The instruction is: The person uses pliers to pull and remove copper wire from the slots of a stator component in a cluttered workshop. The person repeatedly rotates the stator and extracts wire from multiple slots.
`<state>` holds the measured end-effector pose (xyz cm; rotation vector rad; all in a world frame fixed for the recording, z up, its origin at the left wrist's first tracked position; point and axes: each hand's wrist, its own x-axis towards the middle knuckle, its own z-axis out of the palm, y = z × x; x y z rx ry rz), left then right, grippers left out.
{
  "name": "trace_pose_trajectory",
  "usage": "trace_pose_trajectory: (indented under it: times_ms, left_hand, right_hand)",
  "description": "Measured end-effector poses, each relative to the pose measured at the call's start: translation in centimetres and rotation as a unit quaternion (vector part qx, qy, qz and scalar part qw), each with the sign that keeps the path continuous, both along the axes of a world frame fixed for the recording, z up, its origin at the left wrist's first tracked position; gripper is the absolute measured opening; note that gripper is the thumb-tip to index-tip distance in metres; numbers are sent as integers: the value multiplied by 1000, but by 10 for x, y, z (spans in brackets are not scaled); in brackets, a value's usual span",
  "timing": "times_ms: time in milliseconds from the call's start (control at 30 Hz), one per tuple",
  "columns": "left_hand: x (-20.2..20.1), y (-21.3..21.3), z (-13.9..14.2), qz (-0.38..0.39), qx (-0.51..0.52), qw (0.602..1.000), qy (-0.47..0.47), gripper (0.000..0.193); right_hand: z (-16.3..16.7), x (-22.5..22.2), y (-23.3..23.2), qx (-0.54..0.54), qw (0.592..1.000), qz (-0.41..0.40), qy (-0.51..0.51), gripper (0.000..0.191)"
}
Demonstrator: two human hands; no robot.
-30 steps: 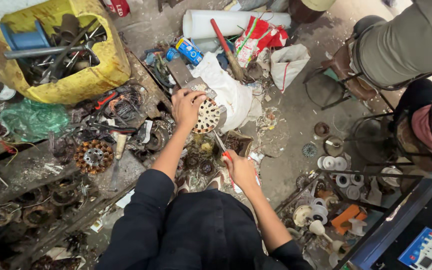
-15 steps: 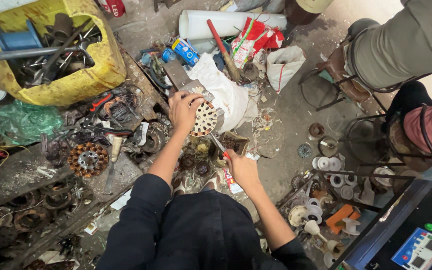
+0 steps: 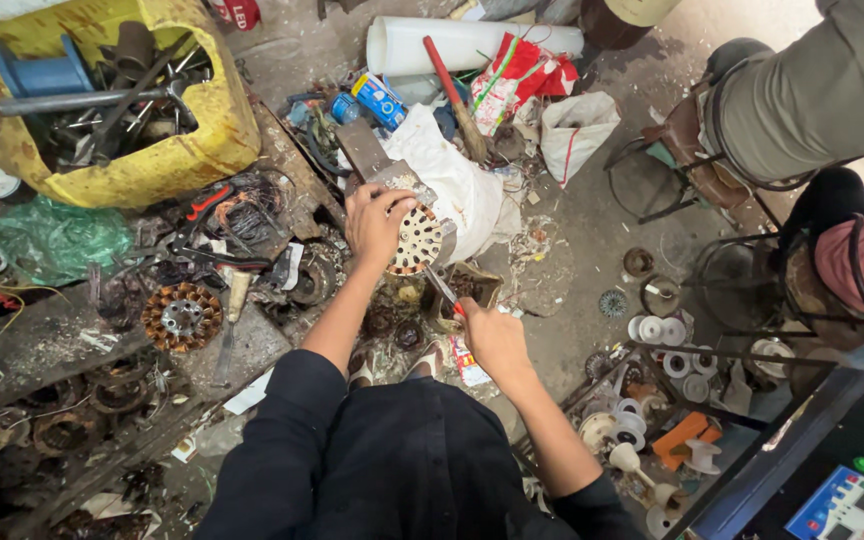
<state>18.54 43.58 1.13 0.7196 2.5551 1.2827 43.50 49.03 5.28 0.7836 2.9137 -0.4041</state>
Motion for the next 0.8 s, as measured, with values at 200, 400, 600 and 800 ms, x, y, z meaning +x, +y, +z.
trace_pose_trajectory:
  times_ms: [200,400,600,800]
  left_hand:
    - [6,3,-7,19,14,999,32,22]
    - [6,3,-17,-2,66,993,101,21]
    - [-1,11,-19,-6,24,998,54,26]
    - [-4,10,-5,-13,21,1000,4,27]
  right_hand:
    - [-34,2,-9,2,1000,8,-1,21]
    - [-42,1,6,-18,999,38,-1,21]
    - [-33,-3,20,-52,997,52,-11,22]
    - [-40,-14,16,-15,996,75,38,18]
